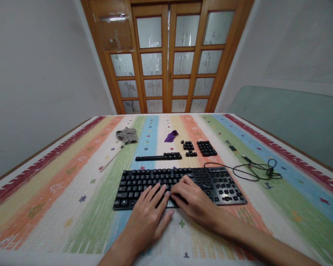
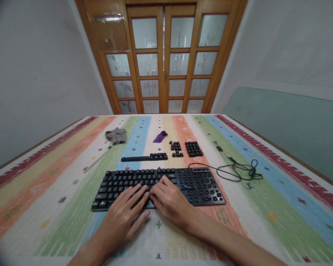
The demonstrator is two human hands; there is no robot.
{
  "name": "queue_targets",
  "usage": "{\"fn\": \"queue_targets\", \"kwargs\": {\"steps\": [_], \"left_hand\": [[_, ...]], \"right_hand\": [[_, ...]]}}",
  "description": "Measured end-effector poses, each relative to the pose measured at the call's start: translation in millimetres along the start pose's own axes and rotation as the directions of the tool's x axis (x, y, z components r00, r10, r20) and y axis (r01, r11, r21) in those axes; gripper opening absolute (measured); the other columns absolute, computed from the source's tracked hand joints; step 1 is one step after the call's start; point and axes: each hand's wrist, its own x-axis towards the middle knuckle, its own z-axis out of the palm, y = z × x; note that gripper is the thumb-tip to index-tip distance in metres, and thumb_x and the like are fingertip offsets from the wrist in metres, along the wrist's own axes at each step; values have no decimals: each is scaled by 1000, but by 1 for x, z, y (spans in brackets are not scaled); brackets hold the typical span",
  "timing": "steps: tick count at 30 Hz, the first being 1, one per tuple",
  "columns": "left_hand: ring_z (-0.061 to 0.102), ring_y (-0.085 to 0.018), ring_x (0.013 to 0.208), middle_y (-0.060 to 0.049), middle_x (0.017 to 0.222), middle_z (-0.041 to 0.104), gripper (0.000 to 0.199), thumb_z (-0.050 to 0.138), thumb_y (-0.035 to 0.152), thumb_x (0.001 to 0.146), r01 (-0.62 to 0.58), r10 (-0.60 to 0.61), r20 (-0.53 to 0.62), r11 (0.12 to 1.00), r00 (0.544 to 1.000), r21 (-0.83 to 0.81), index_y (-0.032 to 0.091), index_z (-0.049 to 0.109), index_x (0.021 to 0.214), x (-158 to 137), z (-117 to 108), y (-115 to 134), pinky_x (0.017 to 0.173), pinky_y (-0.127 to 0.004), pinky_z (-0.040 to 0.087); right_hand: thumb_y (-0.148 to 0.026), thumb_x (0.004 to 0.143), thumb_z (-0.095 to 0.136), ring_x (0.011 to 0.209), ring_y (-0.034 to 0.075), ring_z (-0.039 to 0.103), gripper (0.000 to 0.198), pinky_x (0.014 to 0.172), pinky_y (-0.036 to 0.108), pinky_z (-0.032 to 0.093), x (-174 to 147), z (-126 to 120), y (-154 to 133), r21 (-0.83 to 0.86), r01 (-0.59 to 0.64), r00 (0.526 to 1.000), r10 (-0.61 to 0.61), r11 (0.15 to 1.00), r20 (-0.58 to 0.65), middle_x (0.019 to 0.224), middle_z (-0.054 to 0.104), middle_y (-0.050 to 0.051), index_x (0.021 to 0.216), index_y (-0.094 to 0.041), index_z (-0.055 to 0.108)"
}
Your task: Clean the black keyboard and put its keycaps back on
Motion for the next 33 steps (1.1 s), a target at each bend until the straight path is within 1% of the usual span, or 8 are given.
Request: {"fn": "queue_targets", "kwargs": {"steps": [5, 10, 13, 16, 19, 21, 26, 33], "left_hand": [[57, -29, 126, -12, 138, 60, 38, 47, 34, 102, 22, -24, -37, 999, 999, -39, 15, 61, 132, 0, -1, 0, 104, -50, 49], [56, -30, 126, -14, 138, 60, 38, 47, 30, 101, 11, -11, 9, 1000, 1000, -11, 13, 60, 133, 0, -2, 0, 103, -52, 49], [55, -30, 127, -13, 139, 59, 38, 47, 31, 102, 17, -17, 14, 1000, 1000, -2, 13, 59, 133, 0, 1, 1, 104, -52, 48], [55, -29, 128, -12, 138, 60, 37, 45, 31, 103, 21, -21, -6, 1000, 1000, -5, 13, 58, 133, 0, 4, 1, 105, -50, 47], [54, -26, 130, -9, 138, 60, 36, 43, 28, 104, -4, 4, 1, 1000, 1000, 0, 15, 57, 135, 0, 5, 1, 108, -47, 44], [52, -25, 132, -8, 141, 58, 37, 41, 27, 105, -35, 35, 16, 999, 999, 17, 16, 54, 138, -1, 4, 0, 109, -46, 42], [50, -25, 134, -13, 141, 57, 42, 34, 25, 105, -88, 87, 16, 992, 996, 95, 8, 51, 139, -3, 6, 0, 111, -43, 37], [47, -28, 137, -15, 143, 55, 46, 42, 26, 101, -105, 102, 27, 988, 994, 117, 6, 49, 142, -5, 13, 3, 114, -45, 33]], "right_hand": [[-14, 97, 51, 85, 20, 51, 10, 73, 33, 48, -1, 0, 0, 81, -79, 997, 79, 994, 2, 85, 64, 7, 97, -15, 61], [-15, 97, 50, 84, 20, 51, 12, 74, 34, 48, 1, 0, 1, 62, -62, 998, 62, 996, 4, 84, 65, 7, 94, -15, 62], [-13, 97, 50, 80, 20, 50, 17, 71, 32, 47, 1, 3, 1, -36, -6, 1000, 6, 999, 0, 77, 64, 6, 87, -15, 63], [-12, 98, 46, 75, 20, 50, 22, 66, 32, 45, -3, 6, -2, -213, 106, 994, -112, 971, -12, 73, 63, 7, 86, -14, 64], [-8, 98, 39, 76, 21, 55, 27, 67, 34, 48, -6, 8, -8, -394, 277, 957, -287, 876, 34, 81, 68, 13, 99, -8, 66], [-4, 95, 38, 76, 22, 58, 29, 67, 34, 50, -6, 8, -13, -477, 347, 934, -344, 807, 97, 82, 69, 15, 105, -4, 66], [-1, 90, 44, 80, 24, 65, 24, 71, 35, 53, -4, 10, -23, -558, 387, 917, -370, 734, 149, 83, 71, 19, 100, -2, 66], [-2, 89, 44, 83, 26, 64, 24, 79, 41, 51, -2, 19, -28, -582, 415, 906, -379, 699, 191, 86, 72, 20, 99, -4, 65]]}}
